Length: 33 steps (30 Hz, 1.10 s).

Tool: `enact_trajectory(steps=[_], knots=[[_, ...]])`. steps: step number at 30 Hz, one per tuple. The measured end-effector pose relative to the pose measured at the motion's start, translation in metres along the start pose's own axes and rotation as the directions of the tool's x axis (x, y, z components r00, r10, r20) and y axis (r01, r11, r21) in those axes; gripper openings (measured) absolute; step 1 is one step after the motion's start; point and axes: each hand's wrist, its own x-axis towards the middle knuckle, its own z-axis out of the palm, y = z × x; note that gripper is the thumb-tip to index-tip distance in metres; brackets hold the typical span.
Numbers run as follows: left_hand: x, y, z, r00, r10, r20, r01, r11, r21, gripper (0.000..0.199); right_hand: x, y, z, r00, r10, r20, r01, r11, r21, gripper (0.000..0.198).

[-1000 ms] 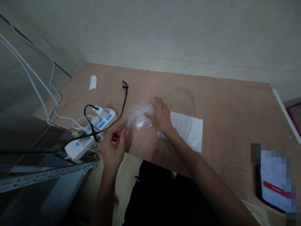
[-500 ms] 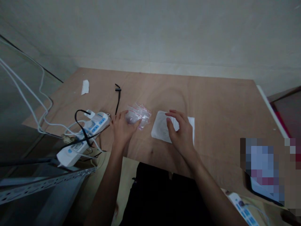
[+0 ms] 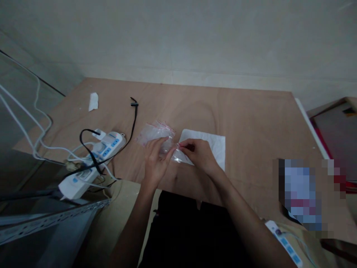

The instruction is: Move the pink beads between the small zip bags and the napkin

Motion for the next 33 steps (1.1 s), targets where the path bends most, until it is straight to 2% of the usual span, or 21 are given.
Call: enact_trajectory(steps=[2, 3, 6, 7, 9, 12, 14, 17, 19, 21, 24, 28, 31, 33], knots=[[-0.003, 0.007, -0.004, 0.991, -0.11, -0.071, 0.109, 0.994, -0.018, 0.019, -0.002, 0.001, 0.002, 0.998, 0.035, -0.057, -0.033, 0.998, 0.044, 0.007], [-0.006, 0.013, -0.007, 0.982, -0.173, -0.07, 0.169, 0.984, -0.058, 0.016, -0.005, -0.001, 0.002, 0.995, 0.051, -0.084, -0.044, 0.995, 0.085, 0.007], [-0.014, 0.038, -0.015, 0.948, -0.296, 0.117, 0.318, 0.906, -0.281, 0.015, -0.023, -0.016, 0.001, 0.985, 0.095, -0.141, -0.056, 0.964, 0.259, 0.009], [-0.016, 0.047, -0.016, 0.927, -0.326, 0.187, 0.373, 0.857, -0.356, 0.017, -0.031, -0.021, 0.0, 0.985, 0.094, -0.143, -0.048, 0.953, 0.3, 0.008], [-0.017, 0.06, -0.014, 0.872, -0.418, 0.255, 0.489, 0.734, -0.471, 0.021, -0.045, -0.03, -0.003, 0.987, 0.066, -0.148, -0.016, 0.948, 0.318, 0.011], [-0.014, 0.069, -0.01, 0.773, -0.55, 0.315, 0.618, 0.543, -0.569, 0.023, -0.06, -0.035, -0.007, 0.985, -0.041, -0.165, 0.073, 0.978, 0.193, 0.019], [-0.012, 0.07, -0.007, 0.725, -0.55, 0.414, 0.668, 0.414, -0.619, 0.025, -0.067, -0.034, -0.01, 0.978, -0.102, -0.18, 0.119, 0.989, 0.086, 0.023], [-0.011, 0.071, -0.005, 0.671, -0.489, 0.557, 0.71, 0.211, -0.672, 0.025, -0.073, -0.031, -0.014, 0.964, -0.142, -0.224, 0.142, 0.99, -0.016, 0.026], [-0.012, 0.072, -0.002, 0.649, -0.485, 0.586, 0.721, 0.146, -0.678, 0.021, -0.076, -0.03, -0.016, 0.955, -0.149, -0.256, 0.141, 0.989, -0.048, 0.026], [-0.013, 0.072, 0.002, 0.647, -0.503, 0.572, 0.723, 0.17, -0.669, 0.017, -0.079, -0.027, -0.016, 0.95, -0.134, -0.282, 0.126, 0.991, -0.047, 0.024], [-0.013, 0.073, 0.004, 0.669, -0.502, 0.548, 0.725, 0.28, -0.629, 0.011, -0.081, -0.025, -0.017, 0.958, -0.074, -0.277, 0.084, 0.996, 0.025, 0.022], [-0.01, 0.077, -0.001, 0.734, -0.39, 0.556, 0.678, 0.473, -0.563, 0.009, -0.083, -0.026, -0.023, 0.98, 0.007, -0.201, 0.011, 0.996, 0.091, 0.019], [-0.008, 0.082, -0.009, 0.766, -0.29, 0.573, 0.59, 0.671, -0.449, 0.014, -0.085, -0.026, -0.032, 0.989, -0.036, -0.141, 0.022, 0.995, -0.099, 0.019], [-0.007, 0.087, -0.014, 0.754, -0.283, 0.593, 0.538, 0.784, -0.309, 0.015, -0.089, -0.024, -0.038, 0.971, -0.118, -0.206, 0.049, 0.949, -0.312, 0.018]])
